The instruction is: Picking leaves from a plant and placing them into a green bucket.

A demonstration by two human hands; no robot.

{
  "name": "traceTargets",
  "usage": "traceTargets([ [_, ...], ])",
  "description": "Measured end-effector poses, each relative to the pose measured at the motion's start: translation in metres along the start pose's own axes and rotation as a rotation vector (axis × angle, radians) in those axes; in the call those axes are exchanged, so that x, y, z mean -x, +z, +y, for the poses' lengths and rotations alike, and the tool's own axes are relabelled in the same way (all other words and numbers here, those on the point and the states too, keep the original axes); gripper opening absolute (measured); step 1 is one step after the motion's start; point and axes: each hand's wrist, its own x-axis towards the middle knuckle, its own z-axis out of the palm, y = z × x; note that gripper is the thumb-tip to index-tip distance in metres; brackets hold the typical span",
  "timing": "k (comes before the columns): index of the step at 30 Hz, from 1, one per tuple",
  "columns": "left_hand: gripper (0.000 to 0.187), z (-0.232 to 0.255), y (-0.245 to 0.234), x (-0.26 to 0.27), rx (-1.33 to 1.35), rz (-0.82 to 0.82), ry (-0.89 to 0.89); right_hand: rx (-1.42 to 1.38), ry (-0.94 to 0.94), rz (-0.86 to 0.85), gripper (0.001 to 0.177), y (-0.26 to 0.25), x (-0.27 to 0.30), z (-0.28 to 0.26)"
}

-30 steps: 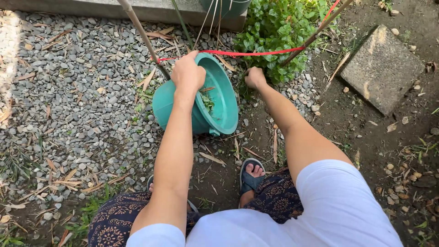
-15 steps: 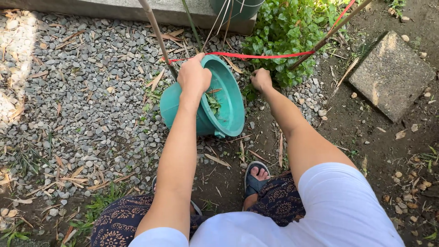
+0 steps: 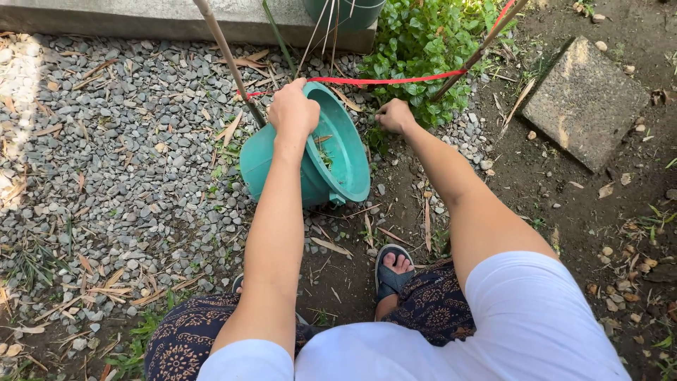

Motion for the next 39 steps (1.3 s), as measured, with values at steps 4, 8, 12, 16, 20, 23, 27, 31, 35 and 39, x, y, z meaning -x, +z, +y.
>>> traceTargets([
  [4,0.059,-0.002,-0.001,0.001,-0.009,-0.006,-0.003,-0.089,0.051,-0.107,0.020,-0.005,0.008,-0.014],
  [8,0.058,-0.004,-0.001,0.000,0.006,0.006,0.009,-0.260,0.058,0.027,0.023,-0.013,0.010,-0.035],
  [12,0.057,-0.006,-0.002,0.000,0.002,0.003,0.009,-0.670,-0.089,-0.390,0.029,-0.016,0.024,-0.067],
  [16,0.058,-0.004,-0.007,0.002,0.030,0.016,-0.005,-0.476,-0.157,-0.784,0.032,-0.039,0.073,-0.143],
  [20,0.058,-0.009,-0.009,0.007,0.024,0.018,-0.009,-0.354,-0.051,-0.552,0.024,-0.029,0.034,-0.110],
  [23,0.058,-0.011,-0.016,0.013,0.036,0.020,-0.015,-0.185,-0.030,-0.104,0.023,-0.009,-0.025,-0.046],
  [27,0.057,-0.015,-0.020,0.018,0.035,0.027,0.015,0.215,-0.227,0.120,0.036,0.017,-0.055,0.004],
  [31,0.057,-0.015,-0.023,0.022,0.057,0.035,0.018,0.367,-0.210,0.110,0.041,0.018,-0.030,-0.033],
  [35,0.059,-0.017,-0.026,0.021,0.087,-0.006,-0.036,0.458,-0.092,0.052,0.029,0.029,-0.031,-0.035],
  [39,0.059,-0.018,-0.019,0.014,0.075,-0.015,-0.001,0.520,-0.098,0.087,0.021,0.037,-0.059,0.002],
])
